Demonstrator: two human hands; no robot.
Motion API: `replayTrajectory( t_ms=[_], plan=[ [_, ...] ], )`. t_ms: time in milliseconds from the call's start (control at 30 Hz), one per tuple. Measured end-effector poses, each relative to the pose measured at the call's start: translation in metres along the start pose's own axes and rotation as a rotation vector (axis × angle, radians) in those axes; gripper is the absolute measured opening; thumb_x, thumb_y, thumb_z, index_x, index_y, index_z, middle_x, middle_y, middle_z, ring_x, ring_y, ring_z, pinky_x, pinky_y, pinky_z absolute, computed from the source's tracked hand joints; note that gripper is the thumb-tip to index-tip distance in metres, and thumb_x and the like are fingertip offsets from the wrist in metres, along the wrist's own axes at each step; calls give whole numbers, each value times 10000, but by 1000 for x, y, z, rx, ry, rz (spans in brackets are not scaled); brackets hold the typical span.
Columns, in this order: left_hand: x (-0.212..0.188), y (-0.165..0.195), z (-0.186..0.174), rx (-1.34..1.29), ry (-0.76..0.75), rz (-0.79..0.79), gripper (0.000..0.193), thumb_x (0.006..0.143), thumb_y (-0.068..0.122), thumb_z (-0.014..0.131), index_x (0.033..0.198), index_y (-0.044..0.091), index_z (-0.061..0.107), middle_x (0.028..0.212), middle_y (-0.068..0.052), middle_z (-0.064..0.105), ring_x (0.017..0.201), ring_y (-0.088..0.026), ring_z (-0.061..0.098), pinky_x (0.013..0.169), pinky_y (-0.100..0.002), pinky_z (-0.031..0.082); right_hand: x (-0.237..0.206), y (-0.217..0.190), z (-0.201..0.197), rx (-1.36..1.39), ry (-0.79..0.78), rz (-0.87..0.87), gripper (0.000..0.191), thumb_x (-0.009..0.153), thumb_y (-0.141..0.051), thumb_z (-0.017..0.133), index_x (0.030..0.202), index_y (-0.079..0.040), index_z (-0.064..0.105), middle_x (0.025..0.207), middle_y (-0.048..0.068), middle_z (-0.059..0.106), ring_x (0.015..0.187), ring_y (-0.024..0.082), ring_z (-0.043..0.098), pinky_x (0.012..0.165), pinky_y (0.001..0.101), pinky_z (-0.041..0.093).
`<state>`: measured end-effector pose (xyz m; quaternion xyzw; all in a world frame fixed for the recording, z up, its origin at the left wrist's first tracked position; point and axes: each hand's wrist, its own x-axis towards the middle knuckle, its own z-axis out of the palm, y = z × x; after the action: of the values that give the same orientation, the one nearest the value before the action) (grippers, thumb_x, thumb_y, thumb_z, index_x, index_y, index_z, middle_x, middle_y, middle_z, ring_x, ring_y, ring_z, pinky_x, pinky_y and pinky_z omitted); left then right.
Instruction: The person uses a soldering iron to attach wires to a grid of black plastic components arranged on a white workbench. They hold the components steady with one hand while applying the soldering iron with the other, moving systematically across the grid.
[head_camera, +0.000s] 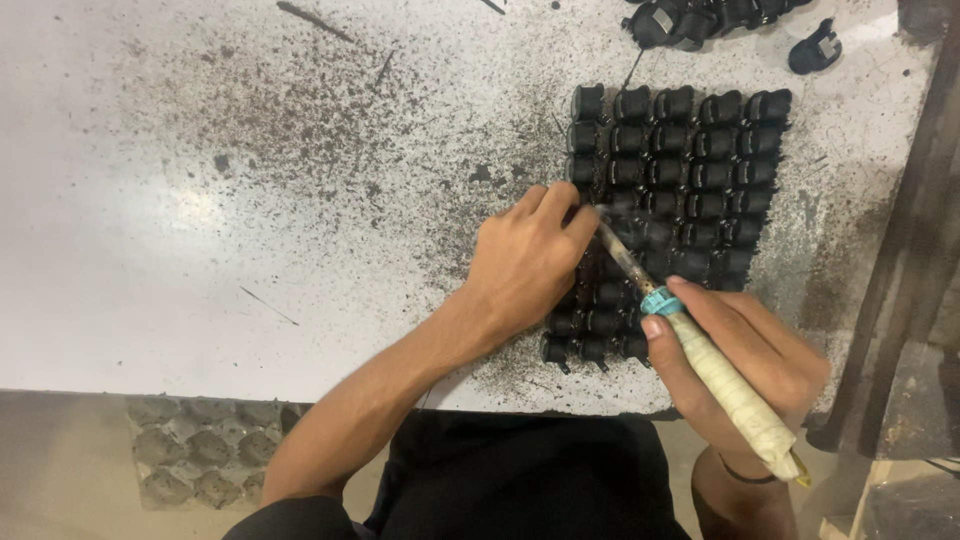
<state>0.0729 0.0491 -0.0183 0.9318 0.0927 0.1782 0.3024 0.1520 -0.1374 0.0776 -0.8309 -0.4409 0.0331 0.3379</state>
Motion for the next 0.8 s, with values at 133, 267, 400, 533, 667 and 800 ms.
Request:
replayTrajectory(
  t_ms=[133,267,400,533,667,800],
  plan=[
    [4,7,-8,-95,79,-12,304,767,-47,677,1069,-10,656,1000,-136,616,891,-297,679,636,-383,589,-3,6,-5,31,-6,21,285,890,-53,817,1120,90,731,937,211,736,791,215,742,575,217,558],
    [6,27,-54,-96,-255,-165,316,761,-67,650,1072,-14,640,819,-141,660,652,-313,695,543,-403,570,-10,28,-6,220,123,104,297,971,-117,799,1177,83,723,896,169,735,742,170,722,631,209,534],
    [11,32,-98,-235,158,-10,248,926,-105,612,1127,40,631,906,-65,701,731,-222,733,605,-338,561,-20,50,10,381,221,187,309,1025,-170,767,1169,97,710,906,152,734,787,166,719,731,224,549],
    [38,14,-64,-47,248,59,350,818,-83,619,1143,43,646,1045,-61,678,923,-253,694,712,-356,601,-22,62,15,325,213,153,315,1019,-174,763,1158,104,713,886,141,728,787,159,703,745,228,532],
    [32,-4,-19,-3,131,-72,350,795,-60,654,1111,71,724,1030,-87,610,935,-243,655,593,-374,566,-14,64,16,308,219,135,304,1013,-158,780,1151,105,718,897,146,719,775,156,683,726,220,513],
    [21,-15,-2,12,141,-60,276,789,-15,669,1040,87,726,1038,-68,613,921,-255,668,605,-390,570,-4,58,17,317,205,141,289,989,-136,785,1145,99,723,885,146,718,753,157,679,693,217,503]
  ],
)
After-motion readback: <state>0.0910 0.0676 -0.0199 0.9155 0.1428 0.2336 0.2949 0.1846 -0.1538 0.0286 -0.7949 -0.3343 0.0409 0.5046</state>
